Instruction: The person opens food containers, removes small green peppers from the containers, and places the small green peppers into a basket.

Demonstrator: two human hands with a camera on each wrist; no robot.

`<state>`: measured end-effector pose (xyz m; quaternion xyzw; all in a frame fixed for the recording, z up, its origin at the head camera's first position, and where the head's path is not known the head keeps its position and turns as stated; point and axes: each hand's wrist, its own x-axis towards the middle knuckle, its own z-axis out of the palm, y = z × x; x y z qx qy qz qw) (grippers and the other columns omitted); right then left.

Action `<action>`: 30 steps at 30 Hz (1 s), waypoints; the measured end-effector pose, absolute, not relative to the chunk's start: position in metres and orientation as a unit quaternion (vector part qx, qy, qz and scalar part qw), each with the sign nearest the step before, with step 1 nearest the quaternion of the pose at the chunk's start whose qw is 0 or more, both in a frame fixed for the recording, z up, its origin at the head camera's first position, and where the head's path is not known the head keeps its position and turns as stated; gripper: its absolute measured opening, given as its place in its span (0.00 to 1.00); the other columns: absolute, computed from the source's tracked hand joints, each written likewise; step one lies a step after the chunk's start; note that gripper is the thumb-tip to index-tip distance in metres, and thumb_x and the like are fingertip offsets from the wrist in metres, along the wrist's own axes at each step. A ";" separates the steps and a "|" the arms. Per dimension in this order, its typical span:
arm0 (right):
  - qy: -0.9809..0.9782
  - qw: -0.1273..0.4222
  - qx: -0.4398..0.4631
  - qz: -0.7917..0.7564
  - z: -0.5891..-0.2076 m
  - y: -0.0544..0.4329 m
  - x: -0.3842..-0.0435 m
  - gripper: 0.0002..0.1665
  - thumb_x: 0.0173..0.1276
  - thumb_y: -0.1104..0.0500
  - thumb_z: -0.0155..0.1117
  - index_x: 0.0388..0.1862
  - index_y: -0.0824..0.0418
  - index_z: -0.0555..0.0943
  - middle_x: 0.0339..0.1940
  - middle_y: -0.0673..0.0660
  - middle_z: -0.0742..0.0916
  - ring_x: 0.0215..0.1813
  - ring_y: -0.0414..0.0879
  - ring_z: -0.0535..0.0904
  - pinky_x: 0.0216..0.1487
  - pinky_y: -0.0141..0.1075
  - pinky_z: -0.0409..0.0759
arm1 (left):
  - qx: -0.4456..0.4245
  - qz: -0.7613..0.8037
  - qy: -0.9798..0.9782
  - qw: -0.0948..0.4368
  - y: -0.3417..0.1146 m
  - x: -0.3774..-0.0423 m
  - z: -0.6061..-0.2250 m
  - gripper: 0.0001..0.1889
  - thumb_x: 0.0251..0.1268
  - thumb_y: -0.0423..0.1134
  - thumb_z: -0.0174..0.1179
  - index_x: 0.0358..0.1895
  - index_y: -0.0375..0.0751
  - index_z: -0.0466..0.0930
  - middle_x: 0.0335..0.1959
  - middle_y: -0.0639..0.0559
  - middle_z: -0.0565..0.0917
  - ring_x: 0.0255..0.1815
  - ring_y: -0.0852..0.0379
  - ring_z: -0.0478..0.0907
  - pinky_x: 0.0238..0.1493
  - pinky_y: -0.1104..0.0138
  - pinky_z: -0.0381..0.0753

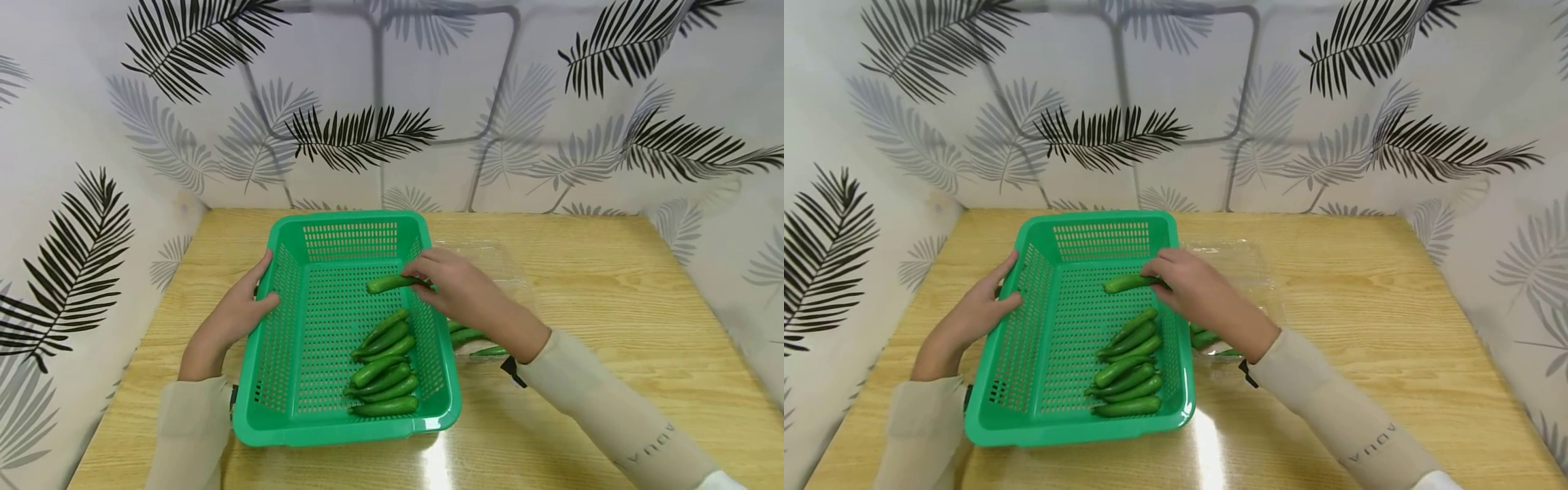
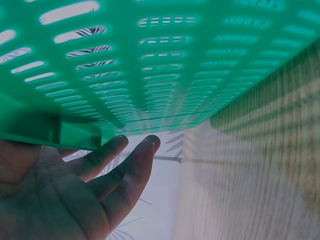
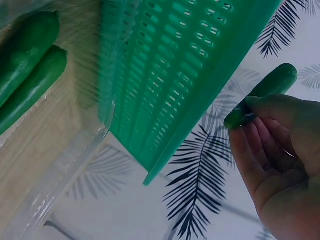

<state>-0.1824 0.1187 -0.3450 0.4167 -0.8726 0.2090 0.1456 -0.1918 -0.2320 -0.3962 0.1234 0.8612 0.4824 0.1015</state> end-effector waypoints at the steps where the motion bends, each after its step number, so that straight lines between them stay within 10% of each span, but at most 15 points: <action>1: -0.872 0.144 0.419 0.206 -0.345 0.116 -0.183 0.11 0.57 0.67 0.67 0.41 0.61 0.82 0.37 0.52 0.82 0.39 0.43 0.76 0.39 0.32 0.75 | 0.124 0.482 0.861 0.101 -0.232 -0.192 -0.396 0.41 0.63 0.31 0.46 0.74 0.53 0.33 0.74 0.48 0.43 0.66 0.46 0.54 0.56 0.51 0.62; 30: -0.913 -0.041 0.402 0.051 -0.385 0.065 -0.216 0.13 0.59 0.69 0.63 0.41 0.57 0.84 0.40 0.50 0.83 0.46 0.42 0.78 0.45 0.32 0.76 | 0.126 0.488 0.857 0.105 -0.233 -0.193 -0.398 0.40 0.65 0.31 0.45 0.74 0.55 0.33 0.74 0.47 0.43 0.62 0.45 0.61 0.52 0.54 0.68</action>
